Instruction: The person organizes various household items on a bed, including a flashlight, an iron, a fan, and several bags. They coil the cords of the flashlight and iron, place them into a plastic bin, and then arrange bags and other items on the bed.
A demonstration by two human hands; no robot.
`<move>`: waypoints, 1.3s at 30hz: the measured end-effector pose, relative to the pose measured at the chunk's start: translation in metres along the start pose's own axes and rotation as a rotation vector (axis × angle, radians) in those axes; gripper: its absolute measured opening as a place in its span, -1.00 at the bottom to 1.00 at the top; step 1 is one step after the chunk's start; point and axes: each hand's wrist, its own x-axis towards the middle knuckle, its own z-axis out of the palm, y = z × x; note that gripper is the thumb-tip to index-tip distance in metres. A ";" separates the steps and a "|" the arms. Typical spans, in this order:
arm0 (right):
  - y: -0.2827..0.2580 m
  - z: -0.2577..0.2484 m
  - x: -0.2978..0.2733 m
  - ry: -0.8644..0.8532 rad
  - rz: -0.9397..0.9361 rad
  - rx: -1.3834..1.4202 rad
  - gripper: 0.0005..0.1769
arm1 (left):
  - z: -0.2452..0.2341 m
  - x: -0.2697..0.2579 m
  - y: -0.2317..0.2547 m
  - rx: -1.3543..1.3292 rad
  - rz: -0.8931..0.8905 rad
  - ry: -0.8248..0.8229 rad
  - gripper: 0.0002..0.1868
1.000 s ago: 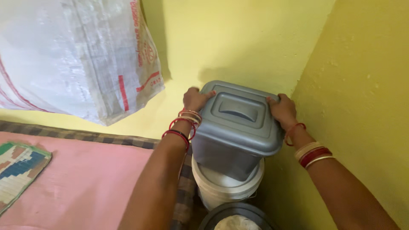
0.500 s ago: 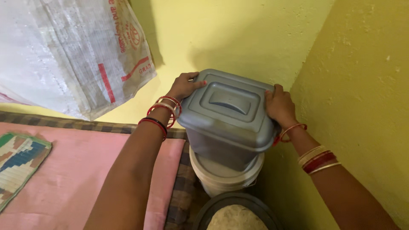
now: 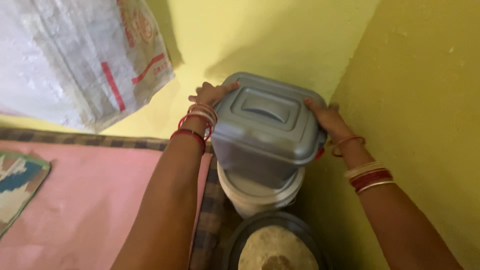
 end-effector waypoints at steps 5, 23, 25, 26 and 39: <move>-0.012 -0.011 -0.034 0.054 0.094 -0.256 0.25 | -0.014 -0.040 0.005 0.040 0.034 0.007 0.02; -0.034 0.058 -0.030 0.293 -0.205 -0.969 -0.53 | 0.042 -0.018 -0.011 0.423 0.381 0.376 -0.68; -0.033 0.053 -0.036 0.289 -0.312 -0.990 -0.55 | 0.033 -0.028 -0.032 0.365 0.590 0.349 -0.67; -0.036 0.049 -0.042 0.285 -0.399 -1.007 -0.58 | 0.027 -0.038 -0.044 0.360 0.761 0.346 -0.63; -0.202 0.122 -0.394 -0.140 -1.413 -0.627 -0.61 | -0.182 -0.426 -0.133 0.520 1.091 -0.031 -0.42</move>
